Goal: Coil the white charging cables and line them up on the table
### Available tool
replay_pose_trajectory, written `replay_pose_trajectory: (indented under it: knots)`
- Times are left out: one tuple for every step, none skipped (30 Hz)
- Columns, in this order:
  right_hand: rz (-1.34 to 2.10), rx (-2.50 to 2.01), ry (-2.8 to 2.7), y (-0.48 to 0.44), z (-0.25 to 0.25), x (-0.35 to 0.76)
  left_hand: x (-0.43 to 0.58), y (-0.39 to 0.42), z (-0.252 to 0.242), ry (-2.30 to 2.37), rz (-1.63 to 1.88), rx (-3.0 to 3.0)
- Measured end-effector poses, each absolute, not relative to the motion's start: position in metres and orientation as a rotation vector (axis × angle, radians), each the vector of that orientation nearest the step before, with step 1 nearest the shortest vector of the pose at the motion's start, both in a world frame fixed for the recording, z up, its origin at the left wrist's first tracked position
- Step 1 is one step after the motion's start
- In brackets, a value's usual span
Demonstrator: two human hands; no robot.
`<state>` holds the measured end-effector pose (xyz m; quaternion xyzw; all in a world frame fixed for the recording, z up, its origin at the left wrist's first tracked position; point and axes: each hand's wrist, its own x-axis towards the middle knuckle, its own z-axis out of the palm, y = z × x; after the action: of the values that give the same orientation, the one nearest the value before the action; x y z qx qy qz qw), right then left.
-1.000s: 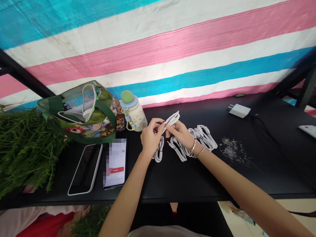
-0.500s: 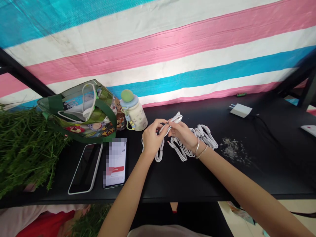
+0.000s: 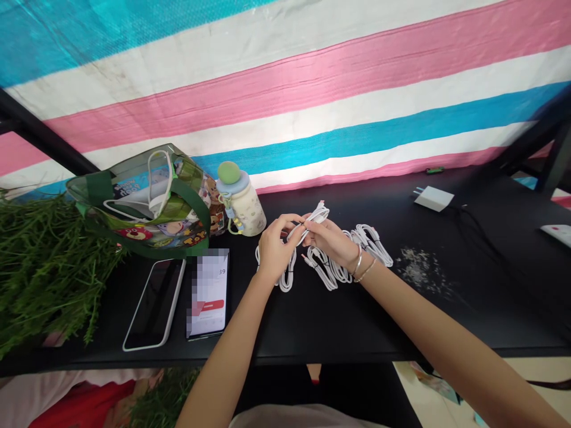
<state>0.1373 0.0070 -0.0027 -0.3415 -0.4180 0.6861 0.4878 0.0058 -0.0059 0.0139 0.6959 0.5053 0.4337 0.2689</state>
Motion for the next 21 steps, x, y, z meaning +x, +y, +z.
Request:
replay_pose_trajectory:
  knots:
    - [1.671,-0.824,-1.024,0.0072,-0.0031,0.1375,0.0058,-0.0056,0.0137,1.354,1.172,1.865]
    - [1.672,-0.818,-1.032,0.0074,-0.0033,0.1378,0.0058,-0.0053,0.0133,1.347,1.173,1.855]
    - [1.672,-0.813,-1.040,0.0075,-0.0036,0.1382,0.0057,-0.0049,0.0129,1.341,1.177,1.845]
    - [1.671,-0.807,-1.049,0.0076,-0.0039,0.1386,0.0056,-0.0045,0.0124,1.336,1.181,1.839]
    - [1.670,-0.803,-1.060,0.0078,-0.0042,0.1392,0.0055,-0.0041,0.0118,1.332,1.185,1.836]
    - [1.670,-0.798,-1.073,0.0080,-0.0046,0.1399,0.0053,-0.0037,0.0112,1.329,1.190,1.838]
    - [1.672,-0.794,-1.087,0.0084,-0.0052,0.1405,0.0051,-0.0033,0.0106,1.325,1.193,1.844]
    - [1.675,-0.788,-1.101,0.0088,-0.0058,0.1412,0.0049,-0.0029,0.0101,1.320,1.195,1.852]
    - [1.681,-0.783,-1.112,0.0093,-0.0064,0.1419,0.0047,-0.0025,0.0097,1.313,1.197,1.861]
    - [1.687,-0.775,-1.119,0.0097,-0.0070,0.1424,0.0045,-0.0023,0.0094,1.305,1.198,1.869]
    - [1.693,-0.766,-1.121,0.0101,-0.0075,0.1429,0.0043,-0.0021,0.0091,1.295,1.198,1.875]
    - [1.700,-0.755,-1.121,0.0104,-0.0080,0.1433,0.0041,-0.0020,0.0089,1.284,1.198,1.880]
    - [1.710,-0.743,-1.121,0.0106,-0.0084,0.1436,0.0038,-0.0019,0.0087,1.274,1.198,1.884]
    - [1.721,-0.730,-1.120,0.0108,-0.0086,0.1439,0.0036,-0.0019,0.0086,1.265,1.200,1.887]
    - [1.731,-0.720,-1.118,0.0109,-0.0089,0.1441,0.0035,-0.0019,0.0085,1.255,1.201,1.889]
    - [1.741,-0.712,-1.113,0.0109,-0.0090,0.1443,0.0033,-0.0021,0.0085,1.248,1.200,1.889]
    - [1.750,-0.708,-1.107,0.0110,-0.0092,0.1444,0.0032,-0.0022,0.0086,1.243,1.200,1.888]
    - [1.757,-0.705,-1.102,0.0110,-0.0093,0.1444,0.0032,-0.0024,0.0087,1.239,1.198,1.885]
    - [1.762,-0.704,-1.096,0.0111,-0.0094,0.1444,0.0032,-0.0027,0.0089,1.234,1.193,1.882]
    - [1.766,-0.706,-1.089,0.0111,-0.0095,0.1443,0.0033,-0.0030,0.0091,1.227,1.187,1.878]
    - [1.768,-0.708,-1.080,0.0110,-0.0094,0.1441,0.0034,-0.0033,0.0094,1.218,1.181,1.874]
